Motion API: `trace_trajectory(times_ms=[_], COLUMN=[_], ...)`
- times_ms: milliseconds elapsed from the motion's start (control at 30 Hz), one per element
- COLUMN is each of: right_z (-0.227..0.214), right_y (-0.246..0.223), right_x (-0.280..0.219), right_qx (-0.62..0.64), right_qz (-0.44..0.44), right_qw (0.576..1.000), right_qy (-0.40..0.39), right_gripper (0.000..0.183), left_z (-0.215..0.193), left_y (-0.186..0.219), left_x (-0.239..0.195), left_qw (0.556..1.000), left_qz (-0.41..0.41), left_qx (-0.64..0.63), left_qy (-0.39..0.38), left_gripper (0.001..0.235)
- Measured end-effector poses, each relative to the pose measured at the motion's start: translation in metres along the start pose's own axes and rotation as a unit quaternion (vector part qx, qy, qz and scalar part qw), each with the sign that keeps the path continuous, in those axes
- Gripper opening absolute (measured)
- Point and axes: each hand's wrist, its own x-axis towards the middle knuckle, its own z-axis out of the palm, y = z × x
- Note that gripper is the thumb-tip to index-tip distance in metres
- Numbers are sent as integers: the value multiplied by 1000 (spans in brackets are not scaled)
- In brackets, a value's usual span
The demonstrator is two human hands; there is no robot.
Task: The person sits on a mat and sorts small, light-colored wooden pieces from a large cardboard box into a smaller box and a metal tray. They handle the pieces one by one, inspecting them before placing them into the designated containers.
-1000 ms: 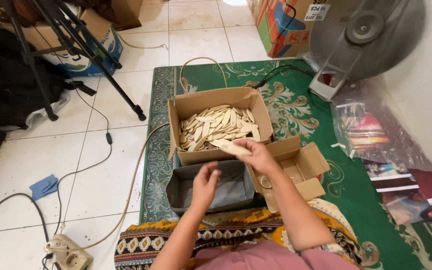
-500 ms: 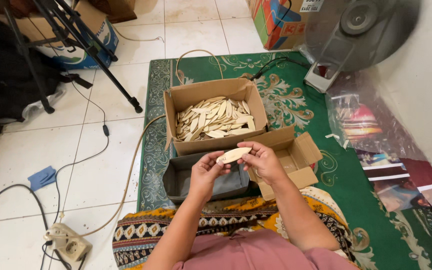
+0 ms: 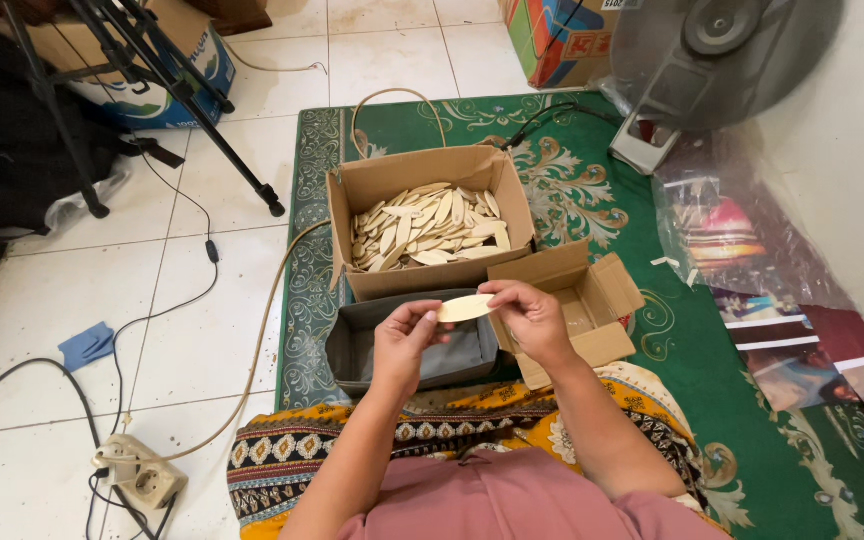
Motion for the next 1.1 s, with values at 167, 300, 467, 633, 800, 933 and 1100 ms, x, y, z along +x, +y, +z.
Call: trace_trajectory(times_ms=[167, 300, 467, 633, 800, 933, 1100], right_z=[5, 8, 28, 51, 56, 50, 21], right_y=[2, 17, 102, 183, 151, 156, 231], right_x=[-2, 1, -6, -15, 11, 67, 151], right_qx=[24, 3, -57, -144, -332, -321, -354], right_qz=[19, 138, 288, 347, 130, 53, 164], right_qw=[1000, 990, 951, 909, 923, 944, 919], right_qy=[-5, -32, -93, -178, -148, -58, -53], right_gripper=[13, 20, 22, 24, 13, 11, 11], left_z=[-1, -22, -57, -83, -88, -95, -102], left_y=[7, -7, -33, -63, -67, -77, -86], left_x=[-4, 3, 12, 25, 28, 31, 38], left_qw=[999, 990, 972, 966, 969, 970, 967], left_qz=[-9, -75, -73, -72, -66, -55, -54], left_qx=[35, 108, 190, 206, 204, 207, 228], left_qy=[14, 45, 119, 136, 123, 116, 95], left_gripper=[18, 23, 23, 19, 18, 17, 16])
